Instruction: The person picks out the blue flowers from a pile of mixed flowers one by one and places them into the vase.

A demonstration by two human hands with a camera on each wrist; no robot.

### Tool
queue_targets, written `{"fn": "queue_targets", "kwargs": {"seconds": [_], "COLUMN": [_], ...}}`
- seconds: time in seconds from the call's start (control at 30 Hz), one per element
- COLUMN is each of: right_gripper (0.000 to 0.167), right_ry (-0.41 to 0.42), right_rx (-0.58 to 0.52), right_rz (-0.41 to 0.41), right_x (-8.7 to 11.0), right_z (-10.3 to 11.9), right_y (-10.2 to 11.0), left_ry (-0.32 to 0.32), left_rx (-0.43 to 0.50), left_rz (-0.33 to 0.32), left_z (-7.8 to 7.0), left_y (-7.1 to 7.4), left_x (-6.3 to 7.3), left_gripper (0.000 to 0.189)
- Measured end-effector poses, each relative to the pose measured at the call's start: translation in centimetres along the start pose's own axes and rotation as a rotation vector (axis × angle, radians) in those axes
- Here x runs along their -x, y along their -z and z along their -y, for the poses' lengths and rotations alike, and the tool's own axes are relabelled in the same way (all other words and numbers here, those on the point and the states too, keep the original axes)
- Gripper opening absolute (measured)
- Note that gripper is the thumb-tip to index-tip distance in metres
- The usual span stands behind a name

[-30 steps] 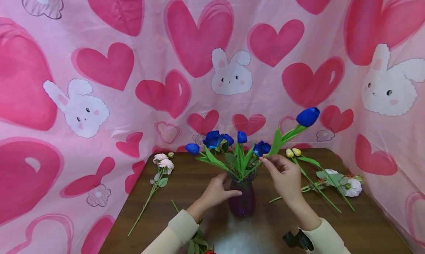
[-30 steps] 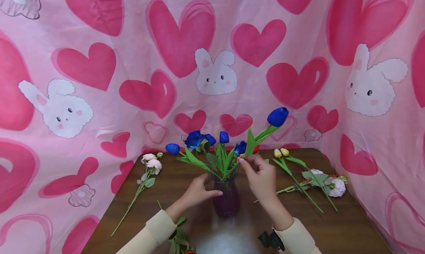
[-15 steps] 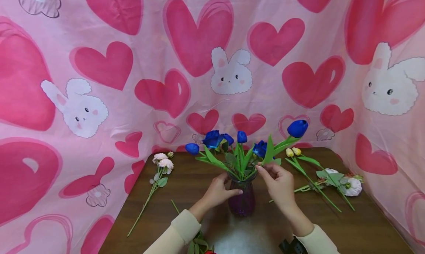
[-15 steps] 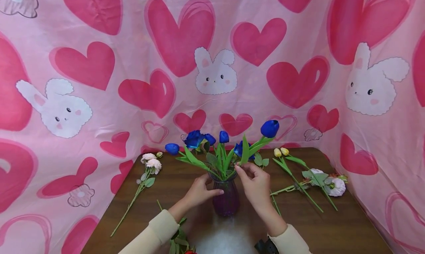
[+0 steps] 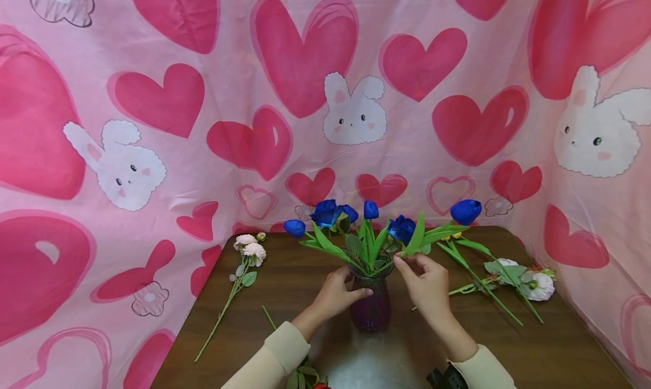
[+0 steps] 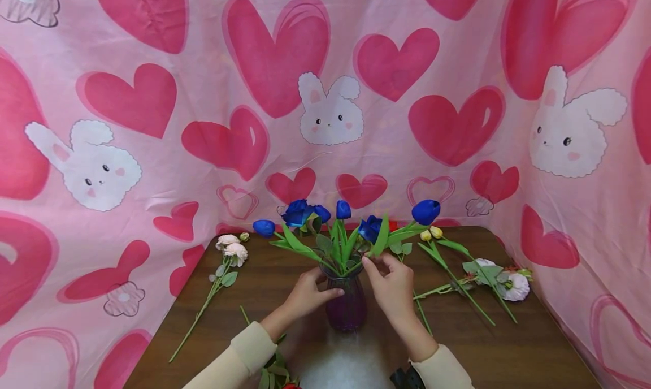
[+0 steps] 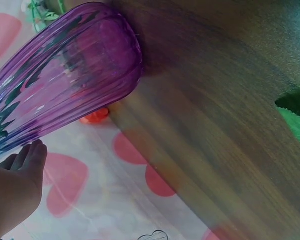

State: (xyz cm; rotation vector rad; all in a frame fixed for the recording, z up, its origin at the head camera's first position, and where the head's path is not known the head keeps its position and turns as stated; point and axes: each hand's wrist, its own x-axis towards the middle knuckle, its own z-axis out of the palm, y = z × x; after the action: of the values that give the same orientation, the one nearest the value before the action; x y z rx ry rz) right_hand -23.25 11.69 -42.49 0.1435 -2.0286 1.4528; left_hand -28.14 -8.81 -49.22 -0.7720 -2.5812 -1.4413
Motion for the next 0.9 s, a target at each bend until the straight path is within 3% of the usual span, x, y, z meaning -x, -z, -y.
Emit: {"fn": "queue_targets", "kwargs": {"seconds": [0.53, 0.9], "right_gripper": [0.012, 0.019], "right_ry": [-0.073, -0.1], "right_rx": [0.102, 0.095], "right_rz": [0.03, 0.052], "right_x": [0.0, -0.1], "right_z": [-0.9, -1.2], "right_y": [-0.2, -0.3], "left_ry": [-0.003, 0.006], "left_rx": [0.028, 0.037], "left_rz": [0.001, 0.007], "left_z": [-0.1, -0.1], "left_y": [-0.1, -0.1], "left_x": [0.1, 0.2], "left_gripper": [0.049, 0.05]}}
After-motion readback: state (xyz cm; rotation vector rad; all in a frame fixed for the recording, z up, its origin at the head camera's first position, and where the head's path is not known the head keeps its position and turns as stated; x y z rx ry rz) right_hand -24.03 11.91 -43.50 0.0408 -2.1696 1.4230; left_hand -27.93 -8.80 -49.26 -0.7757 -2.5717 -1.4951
